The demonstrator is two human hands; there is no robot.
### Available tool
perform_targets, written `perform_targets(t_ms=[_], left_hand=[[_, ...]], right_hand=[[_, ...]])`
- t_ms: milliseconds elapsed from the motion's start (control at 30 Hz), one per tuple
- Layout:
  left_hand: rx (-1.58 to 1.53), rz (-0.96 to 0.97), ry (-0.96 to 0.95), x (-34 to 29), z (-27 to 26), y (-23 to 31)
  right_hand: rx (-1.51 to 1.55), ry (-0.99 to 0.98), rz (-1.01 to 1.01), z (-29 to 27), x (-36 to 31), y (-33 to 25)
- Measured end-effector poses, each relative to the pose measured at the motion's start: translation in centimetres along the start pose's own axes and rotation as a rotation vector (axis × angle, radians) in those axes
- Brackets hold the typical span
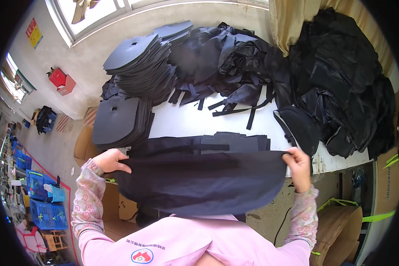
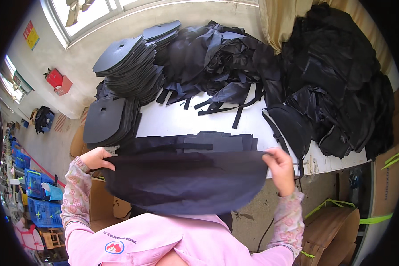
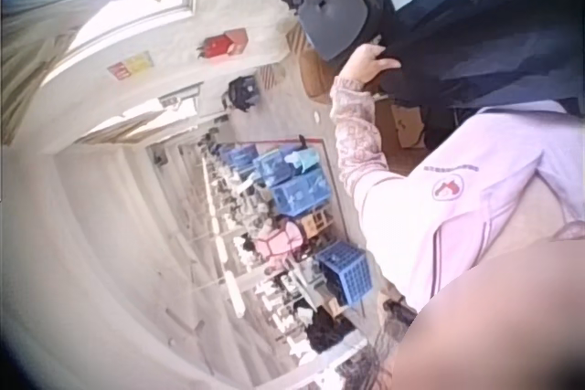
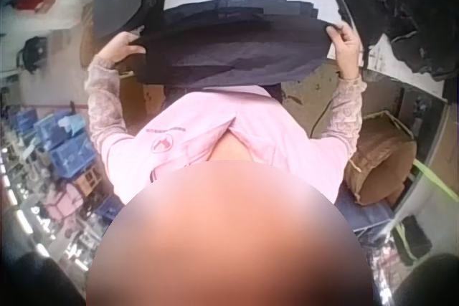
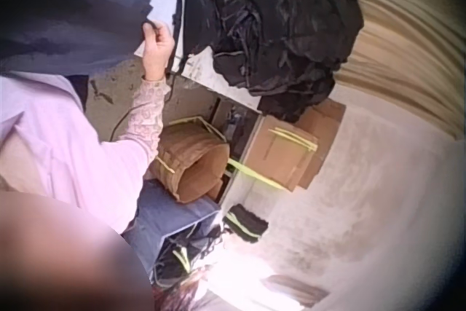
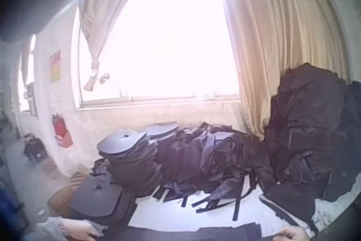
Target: Manually folding and organizing black fabric or synthetic material panels in a factory setting.
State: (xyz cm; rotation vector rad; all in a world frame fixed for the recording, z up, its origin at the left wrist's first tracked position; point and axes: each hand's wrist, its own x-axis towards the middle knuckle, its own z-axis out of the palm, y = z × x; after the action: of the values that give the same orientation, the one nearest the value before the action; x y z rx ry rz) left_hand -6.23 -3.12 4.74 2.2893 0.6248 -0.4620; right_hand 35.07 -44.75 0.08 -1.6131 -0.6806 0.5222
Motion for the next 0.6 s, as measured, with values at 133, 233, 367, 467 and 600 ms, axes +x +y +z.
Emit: perform_targets(t_ms=[133,233,367,467,600], left_hand=[[0.276,-0.056,0.250,4.2,2.6,-3.2],[0.287,-0.198,0.205,7.1,3.2,-3.3],[0.297,-0.161,0.312,9.8,4.3,-3.8],[0.290,-0.175,0.335,11.1,4.8,-4.2],[0.309,-0.164,0.333,12.3,5.8,-5.1]], right_hand=[[-0.035,-0.028,0.050,2.4,2.6,7.7],[-0.094,0.010,0.025,2.9,4.8,10.4],[-0.533,0.133,-0.164,2.9,6.6,10.4],[-0.977,0.207,-0.538,5.9,6.0,6.8],[-0.920,-0.422,-0.793,12.3,3.5,5.8]])
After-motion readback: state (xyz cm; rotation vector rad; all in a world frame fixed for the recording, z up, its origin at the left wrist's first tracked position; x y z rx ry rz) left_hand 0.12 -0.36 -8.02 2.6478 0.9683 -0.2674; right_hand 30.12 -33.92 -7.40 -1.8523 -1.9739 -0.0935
